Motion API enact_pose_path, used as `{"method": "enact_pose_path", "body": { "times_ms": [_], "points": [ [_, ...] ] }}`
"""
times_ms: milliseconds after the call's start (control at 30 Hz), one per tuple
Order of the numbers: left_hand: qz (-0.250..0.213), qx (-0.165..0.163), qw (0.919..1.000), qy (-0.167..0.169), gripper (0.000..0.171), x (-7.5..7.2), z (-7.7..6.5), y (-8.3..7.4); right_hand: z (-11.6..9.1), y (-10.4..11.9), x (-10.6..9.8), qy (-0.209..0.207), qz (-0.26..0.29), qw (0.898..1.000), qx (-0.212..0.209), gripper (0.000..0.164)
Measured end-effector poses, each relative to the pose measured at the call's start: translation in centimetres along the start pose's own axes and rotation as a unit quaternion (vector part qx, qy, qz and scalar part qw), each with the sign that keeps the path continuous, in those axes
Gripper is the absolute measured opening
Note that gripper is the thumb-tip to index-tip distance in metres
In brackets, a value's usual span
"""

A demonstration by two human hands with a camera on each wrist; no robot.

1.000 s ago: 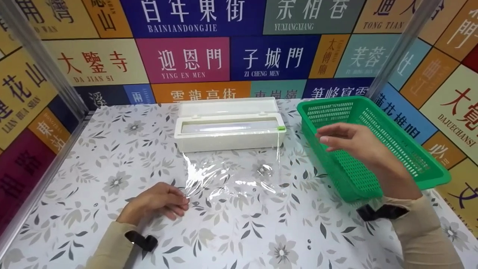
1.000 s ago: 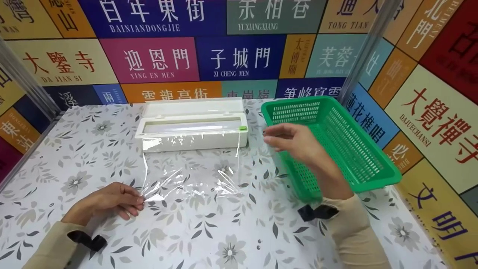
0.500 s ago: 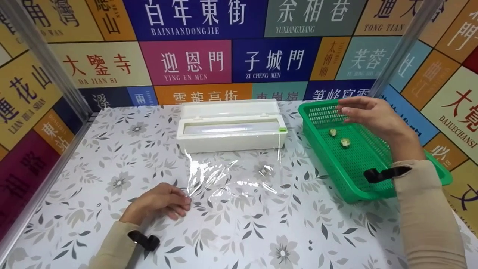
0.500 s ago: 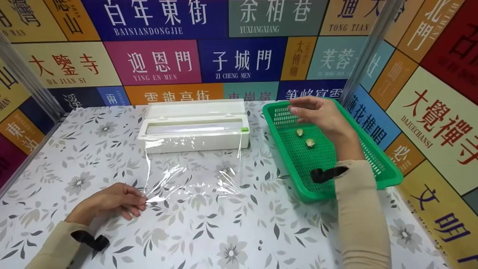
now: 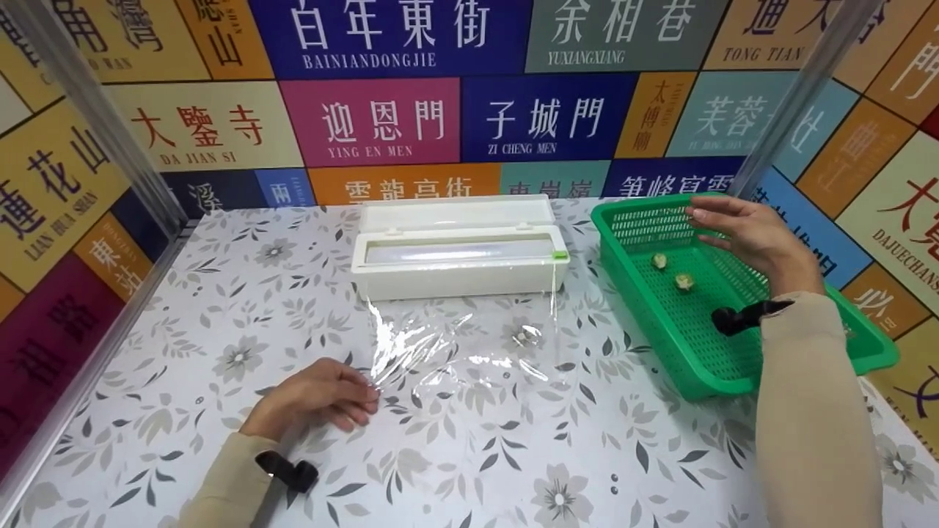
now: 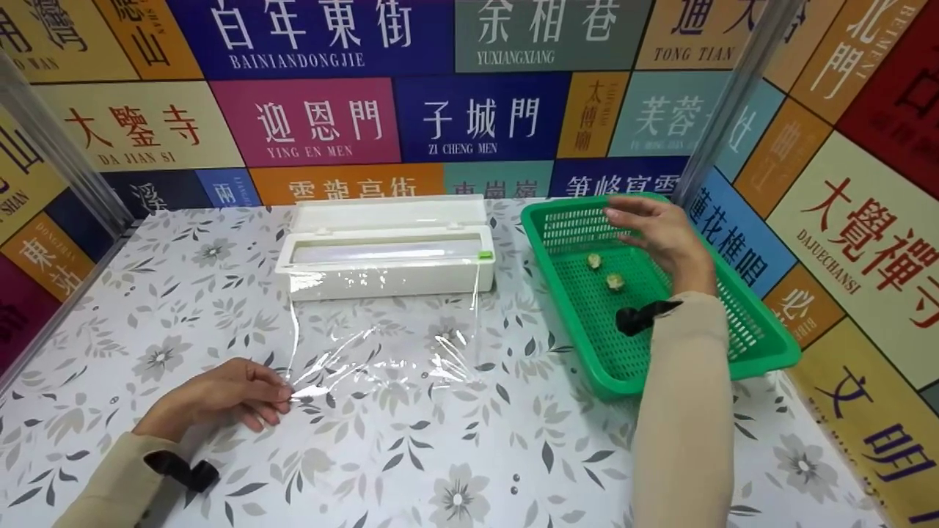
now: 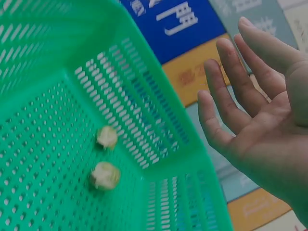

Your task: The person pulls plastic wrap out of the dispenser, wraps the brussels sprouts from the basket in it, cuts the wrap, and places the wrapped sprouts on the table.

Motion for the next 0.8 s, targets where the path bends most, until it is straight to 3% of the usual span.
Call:
{"method": "enact_pose_path", "body": {
  "times_ms": [500, 800],
  "points": [
    [0.018, 0.015, 0.9997, 0.008, 0.030, -0.1, 0.3, -0.1, 1.0, -4.0, -1.4, 0.001, 0.090, 0.993, 0.083, 0.075],
    [0.002, 0.011, 0.9999, 0.013, 0.031, 0.0, 0.1, 0.0, 0.9, -6.0, -1.4, -0.003, 0.067, 0.990, 0.127, 0.075]
  ]
}}
Point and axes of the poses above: each hand's wrist, its own z-axis towards the middle knuckle, its own x-axis out of the palm, y = z × x, the point moved 4 cm from there along z, towards the middle knuckle
